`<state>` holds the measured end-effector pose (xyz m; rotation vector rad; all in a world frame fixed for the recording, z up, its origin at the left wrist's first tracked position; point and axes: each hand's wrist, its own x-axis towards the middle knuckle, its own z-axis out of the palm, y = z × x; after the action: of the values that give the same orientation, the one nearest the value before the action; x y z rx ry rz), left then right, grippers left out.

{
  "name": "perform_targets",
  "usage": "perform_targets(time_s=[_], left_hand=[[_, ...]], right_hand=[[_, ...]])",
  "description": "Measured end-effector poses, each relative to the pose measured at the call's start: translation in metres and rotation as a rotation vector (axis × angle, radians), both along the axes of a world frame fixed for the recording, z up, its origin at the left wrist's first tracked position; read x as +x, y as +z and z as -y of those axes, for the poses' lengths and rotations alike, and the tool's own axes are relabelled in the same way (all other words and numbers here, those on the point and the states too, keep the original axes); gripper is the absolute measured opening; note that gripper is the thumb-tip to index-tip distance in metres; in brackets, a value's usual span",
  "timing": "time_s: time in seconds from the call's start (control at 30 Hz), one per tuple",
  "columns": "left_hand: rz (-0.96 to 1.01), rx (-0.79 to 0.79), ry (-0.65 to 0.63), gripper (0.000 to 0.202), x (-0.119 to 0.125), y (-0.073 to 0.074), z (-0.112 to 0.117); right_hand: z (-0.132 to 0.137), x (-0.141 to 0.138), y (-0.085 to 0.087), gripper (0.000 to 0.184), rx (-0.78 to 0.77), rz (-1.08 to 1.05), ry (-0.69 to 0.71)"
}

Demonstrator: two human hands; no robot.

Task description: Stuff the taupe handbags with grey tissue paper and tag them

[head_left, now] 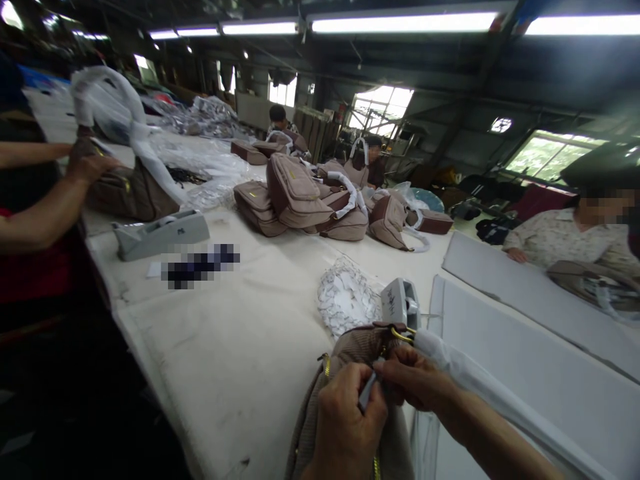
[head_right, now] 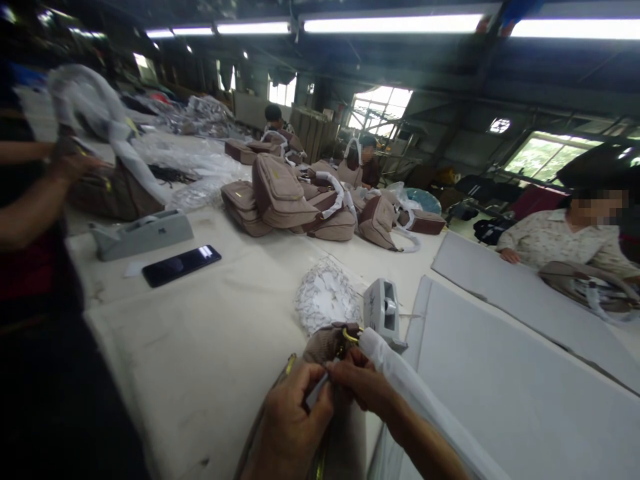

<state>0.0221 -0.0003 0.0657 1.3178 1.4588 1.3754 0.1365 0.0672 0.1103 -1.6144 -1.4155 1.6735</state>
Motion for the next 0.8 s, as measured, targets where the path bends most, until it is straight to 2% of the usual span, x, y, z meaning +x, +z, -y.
perform_targets(time_s=[0.13, 0.2, 0.27, 0.43, 0.53, 0.63, 0.8], left_hand=[[-0.063, 0.03, -0.002, 0.01, 0.003, -0.003, 0.001], [0.012, 0.02, 0.027, 0.008, 0.005, 0.001, 0.003], [0.118, -0.007, 0.007, 0.017, 0.008, 0.006, 0.005], [0.18, -0.024, 0.05, 0.025, 0.01, 0.012, 0.003], [0.173, 0.0, -0.045, 0.026, 0.006, 0.008, 0.0], [0.083, 0.007, -0.086, 0.021, 0.002, 0.01, 0.0], [0.057, -0.184, -0.214, 0.018, -0.011, 0.028, -0.002]], right_hand=[[0.004, -0.003, 0.011, 0.038, -0.1, 0.11, -0.027], [0.007, -0.003, 0.019, 0.033, -0.16, 0.176, -0.054], [0.008, -0.001, 0.025, 0.03, -0.197, 0.221, -0.074], [0.008, 0.006, 0.025, 0.035, -0.137, 0.227, -0.003], [0.007, 0.008, 0.021, 0.037, -0.136, 0.244, 0.04], [0.005, 0.011, 0.016, 0.038, -0.11, 0.207, 0.102], [0.008, 0.019, 0.013, 0.036, -0.108, 0.105, 0.124]])
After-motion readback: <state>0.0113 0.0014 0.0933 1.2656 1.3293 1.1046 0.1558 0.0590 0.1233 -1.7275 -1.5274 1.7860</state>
